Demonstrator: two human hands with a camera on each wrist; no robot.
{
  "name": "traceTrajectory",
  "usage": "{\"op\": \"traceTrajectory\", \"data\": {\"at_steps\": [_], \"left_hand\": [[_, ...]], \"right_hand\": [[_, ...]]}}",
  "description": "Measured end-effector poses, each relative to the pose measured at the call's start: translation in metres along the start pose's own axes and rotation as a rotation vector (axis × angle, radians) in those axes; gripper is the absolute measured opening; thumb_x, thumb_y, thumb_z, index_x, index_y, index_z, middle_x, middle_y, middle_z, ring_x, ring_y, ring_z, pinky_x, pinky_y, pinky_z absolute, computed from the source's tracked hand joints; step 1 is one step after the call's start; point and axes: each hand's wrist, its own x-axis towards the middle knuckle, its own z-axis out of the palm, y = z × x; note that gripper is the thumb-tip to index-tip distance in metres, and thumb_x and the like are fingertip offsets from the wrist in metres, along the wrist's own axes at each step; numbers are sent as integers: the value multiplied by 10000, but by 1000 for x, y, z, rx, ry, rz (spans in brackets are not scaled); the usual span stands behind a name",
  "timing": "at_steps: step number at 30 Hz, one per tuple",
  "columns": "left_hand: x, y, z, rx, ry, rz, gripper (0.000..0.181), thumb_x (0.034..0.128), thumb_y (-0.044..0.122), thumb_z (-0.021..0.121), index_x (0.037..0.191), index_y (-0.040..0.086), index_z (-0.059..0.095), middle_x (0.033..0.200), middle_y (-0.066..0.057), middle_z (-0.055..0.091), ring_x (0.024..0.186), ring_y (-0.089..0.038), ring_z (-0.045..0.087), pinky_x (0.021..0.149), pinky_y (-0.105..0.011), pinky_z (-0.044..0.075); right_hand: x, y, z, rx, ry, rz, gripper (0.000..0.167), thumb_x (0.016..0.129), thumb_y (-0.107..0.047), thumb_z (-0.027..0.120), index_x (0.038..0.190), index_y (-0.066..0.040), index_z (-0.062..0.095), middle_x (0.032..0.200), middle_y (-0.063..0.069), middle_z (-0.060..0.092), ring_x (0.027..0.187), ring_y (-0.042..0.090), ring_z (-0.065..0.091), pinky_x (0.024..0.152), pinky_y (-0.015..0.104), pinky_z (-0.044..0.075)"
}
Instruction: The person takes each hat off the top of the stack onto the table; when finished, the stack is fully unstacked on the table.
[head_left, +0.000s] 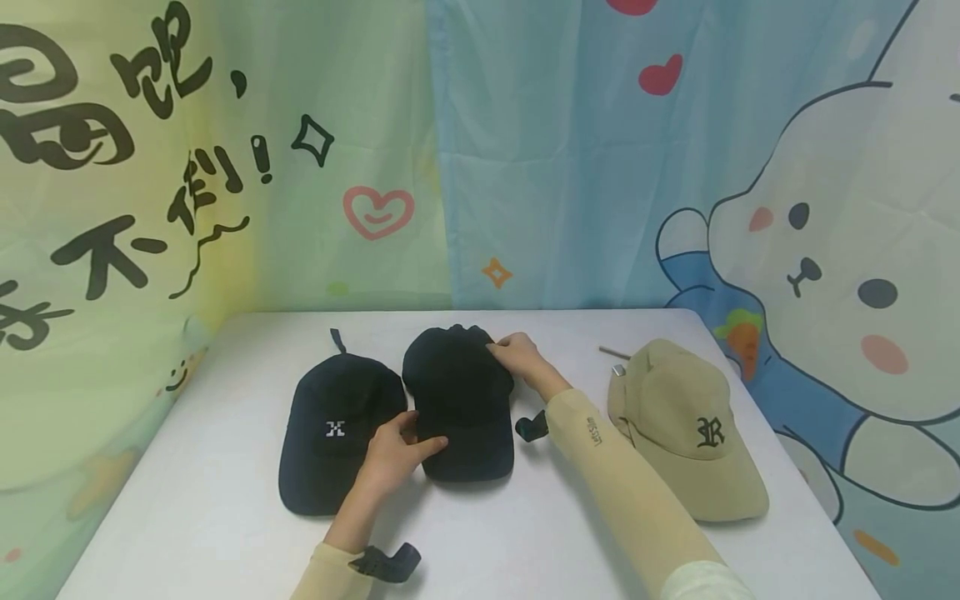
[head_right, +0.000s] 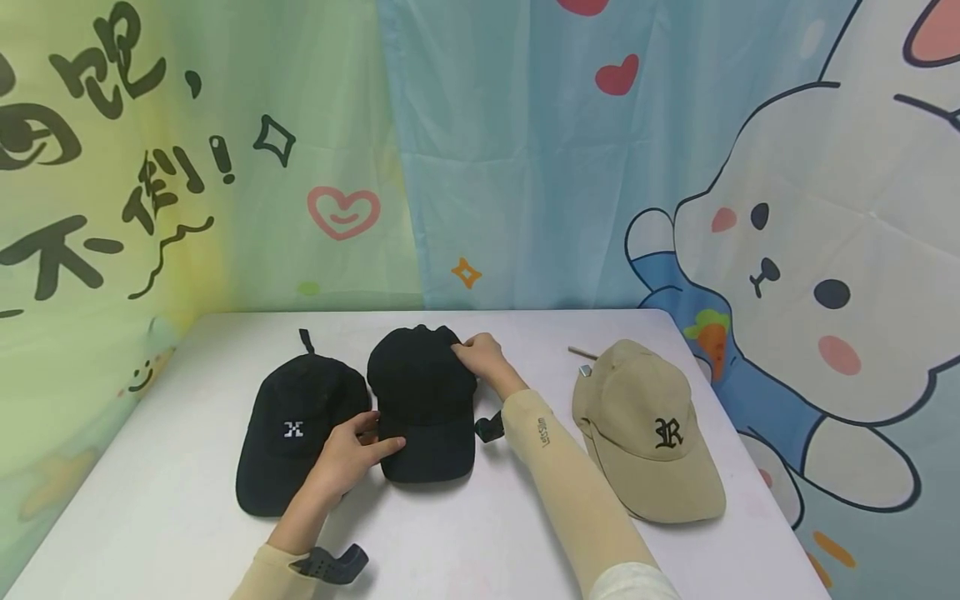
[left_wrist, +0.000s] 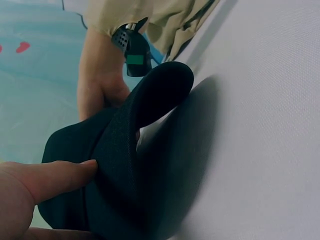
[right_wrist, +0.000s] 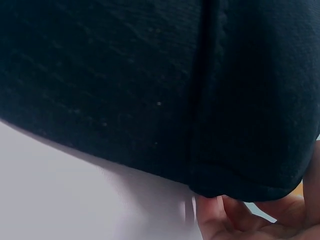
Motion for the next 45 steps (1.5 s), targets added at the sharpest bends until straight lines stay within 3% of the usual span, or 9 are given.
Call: {"op": "traceTrajectory", "data": {"at_steps": [13,19,28,37,45], "left_hand": [[-1,0,2,3,11,-19,701,826,282,810,1365,-59,517,1300,-230,592,1120,-361,609,923,-520,516],[-1,1,2,6,11,-18,701,831,273,806,1370,-63,509,1318,-240,578,1144,-379,599,934,-527,511],[-2,1,3,-5,34,-16,665,839,244,796,1362,-60,519,1286,-249,583,1117,-361,623,899,-497,535],[1,10,-4,-29,73,34,589,873,231,758,1353,-33,542,1342,-241,528,1129,-357,624,866,-461,562],[8,22,-9,-29,130,114,477,894,221,738,1307,27,600,1311,-190,551,1145,-350,609,842,-453,570]], "right_hand": [[0,-1,-3,-21,21,8,390,962,-265,581,1109,81,683,1169,187,635,1096,321,582,918,417,518],[1,0,-5,-13,14,26,421,957,-290,594,1148,78,664,1198,192,621,1127,329,566,959,441,496],[-2,0,-10,6,-6,25,470,960,-332,601,1222,57,636,1193,183,621,1012,296,614,868,387,544],[-5,-1,-20,44,8,-20,422,966,-291,610,1215,47,647,1134,175,637,986,296,616,864,420,551],[-11,-7,-29,63,16,-56,432,972,-271,609,1250,59,623,1202,203,620,1055,320,616,901,436,540]]}}
